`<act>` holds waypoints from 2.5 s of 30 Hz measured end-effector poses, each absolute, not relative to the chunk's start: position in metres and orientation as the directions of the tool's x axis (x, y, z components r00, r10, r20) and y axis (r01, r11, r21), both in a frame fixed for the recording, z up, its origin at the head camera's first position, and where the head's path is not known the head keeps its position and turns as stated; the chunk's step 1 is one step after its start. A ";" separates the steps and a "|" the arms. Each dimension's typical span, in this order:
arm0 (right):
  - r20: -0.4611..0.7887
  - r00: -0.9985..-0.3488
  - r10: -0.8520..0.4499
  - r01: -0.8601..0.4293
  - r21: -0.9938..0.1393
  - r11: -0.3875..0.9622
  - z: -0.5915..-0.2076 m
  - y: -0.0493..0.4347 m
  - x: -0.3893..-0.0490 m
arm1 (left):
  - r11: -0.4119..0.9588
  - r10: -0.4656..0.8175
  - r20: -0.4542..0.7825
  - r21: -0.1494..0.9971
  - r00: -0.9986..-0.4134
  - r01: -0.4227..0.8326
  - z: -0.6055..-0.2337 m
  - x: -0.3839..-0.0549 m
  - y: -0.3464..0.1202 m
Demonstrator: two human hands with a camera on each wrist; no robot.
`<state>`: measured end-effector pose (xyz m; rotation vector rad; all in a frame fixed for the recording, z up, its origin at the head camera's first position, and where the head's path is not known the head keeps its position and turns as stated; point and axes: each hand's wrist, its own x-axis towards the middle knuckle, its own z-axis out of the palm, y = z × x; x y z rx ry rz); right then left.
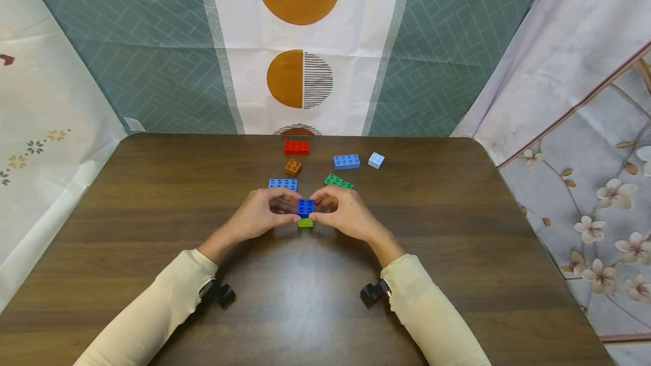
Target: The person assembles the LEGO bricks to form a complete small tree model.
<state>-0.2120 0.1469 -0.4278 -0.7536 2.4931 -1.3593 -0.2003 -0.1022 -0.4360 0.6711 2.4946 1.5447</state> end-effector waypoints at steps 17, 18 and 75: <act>0.059 -0.850 -0.524 -0.343 -0.816 0.465 -0.426 0.146 -0.211 | 0.413 0.419 0.107 0.862 -0.902 0.295 -0.438 -0.200 -0.099; 0.058 -0.851 -0.522 -0.342 -0.816 0.466 -0.426 0.147 -0.210 | 0.416 0.421 0.101 0.862 -0.901 0.291 -0.439 -0.199 -0.099; 0.016 -0.838 -0.546 -0.316 -0.830 0.459 -0.440 0.147 -0.214 | 0.408 0.440 0.083 0.868 -0.894 0.282 -0.435 -0.201 -0.102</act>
